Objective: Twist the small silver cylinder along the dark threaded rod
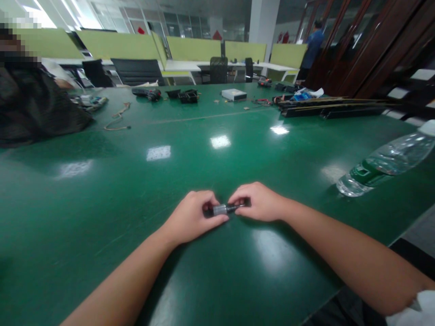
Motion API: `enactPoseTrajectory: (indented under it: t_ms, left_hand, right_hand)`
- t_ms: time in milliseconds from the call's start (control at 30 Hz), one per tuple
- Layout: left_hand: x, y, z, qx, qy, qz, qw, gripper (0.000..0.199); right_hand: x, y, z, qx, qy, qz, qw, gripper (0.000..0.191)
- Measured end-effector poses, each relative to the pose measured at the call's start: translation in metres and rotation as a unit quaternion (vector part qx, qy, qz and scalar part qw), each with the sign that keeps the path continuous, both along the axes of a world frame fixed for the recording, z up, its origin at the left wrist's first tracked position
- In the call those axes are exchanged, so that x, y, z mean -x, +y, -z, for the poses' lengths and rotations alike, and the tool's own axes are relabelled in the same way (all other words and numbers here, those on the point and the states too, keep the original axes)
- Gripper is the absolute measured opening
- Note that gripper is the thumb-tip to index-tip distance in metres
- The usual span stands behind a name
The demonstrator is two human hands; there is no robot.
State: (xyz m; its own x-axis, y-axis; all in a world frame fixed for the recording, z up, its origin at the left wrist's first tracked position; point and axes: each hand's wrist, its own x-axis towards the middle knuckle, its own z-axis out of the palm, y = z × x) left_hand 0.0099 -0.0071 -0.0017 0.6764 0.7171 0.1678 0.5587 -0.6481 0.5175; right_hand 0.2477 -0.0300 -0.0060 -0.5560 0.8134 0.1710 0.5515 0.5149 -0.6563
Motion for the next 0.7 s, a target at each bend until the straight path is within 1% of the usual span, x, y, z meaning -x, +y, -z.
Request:
enactPoseTrajectory:
  t_ms: [300, 467, 600, 700]
  left_hand:
    - [-0.0001, 0.0013, 0.0016, 0.0, -0.002, 0.002, 1.0, 0.028]
    - [0.0004, 0.0003, -0.0022, 0.001, -0.008, 0.01, 1.0, 0.03]
    - [0.0006, -0.0003, -0.0049, 0.005, -0.005, 0.022, 1.0, 0.026]
    - [0.0001, -0.0001, -0.0047, 0.005, 0.002, 0.019, 1.0, 0.025]
  right_hand:
    - [0.0003, 0.0016, -0.0009, -0.026, -0.031, -0.019, 0.999, 0.019]
    - [0.0009, 0.0004, -0.0029, -0.034, -0.032, -0.02, 0.999, 0.016]
    - [0.0011, 0.0, -0.0034, -0.032, -0.031, -0.015, 0.999, 0.015]
    - [0.0006, 0.0001, -0.0032, -0.033, -0.033, -0.013, 0.999, 0.016]
